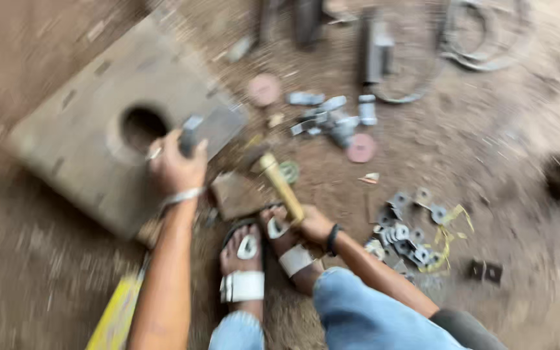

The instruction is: The person sits on the ground and repeatedly picks up small metal brackets, places them on a metal anvil, and strikes them with a hammer. The person continues this process for multiple brackets, placing the finished ones on the ground.

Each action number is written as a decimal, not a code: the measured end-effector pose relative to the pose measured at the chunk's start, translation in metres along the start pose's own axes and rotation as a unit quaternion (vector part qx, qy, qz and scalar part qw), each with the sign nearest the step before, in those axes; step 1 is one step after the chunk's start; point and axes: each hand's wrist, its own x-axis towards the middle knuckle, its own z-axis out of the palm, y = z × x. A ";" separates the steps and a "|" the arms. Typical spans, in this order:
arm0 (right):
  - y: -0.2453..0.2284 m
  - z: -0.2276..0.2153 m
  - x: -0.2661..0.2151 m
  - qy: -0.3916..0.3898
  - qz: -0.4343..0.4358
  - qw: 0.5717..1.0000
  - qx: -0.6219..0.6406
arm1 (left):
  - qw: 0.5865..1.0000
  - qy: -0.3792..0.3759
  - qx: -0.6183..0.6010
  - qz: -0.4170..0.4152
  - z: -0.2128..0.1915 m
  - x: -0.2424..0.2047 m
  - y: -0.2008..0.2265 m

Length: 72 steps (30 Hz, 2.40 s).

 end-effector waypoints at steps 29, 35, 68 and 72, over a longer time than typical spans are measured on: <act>0.292 -0.121 -0.206 0.450 0.089 0.847 -0.268 | 0.866 -0.497 -0.058 -0.023 0.007 -0.159 0.103; 0.282 -0.163 -0.158 0.558 0.066 0.810 -0.170 | 0.907 -0.419 -0.051 -0.008 0.016 -0.148 0.089; -0.033 0.002 0.018 0.222 -0.199 0.827 -0.477 | 0.987 -0.153 0.039 0.004 0.014 0.028 0.031; -0.010 -0.005 0.030 0.179 -0.113 0.893 -0.398 | 0.990 -0.104 0.053 0.082 0.026 0.017 -0.003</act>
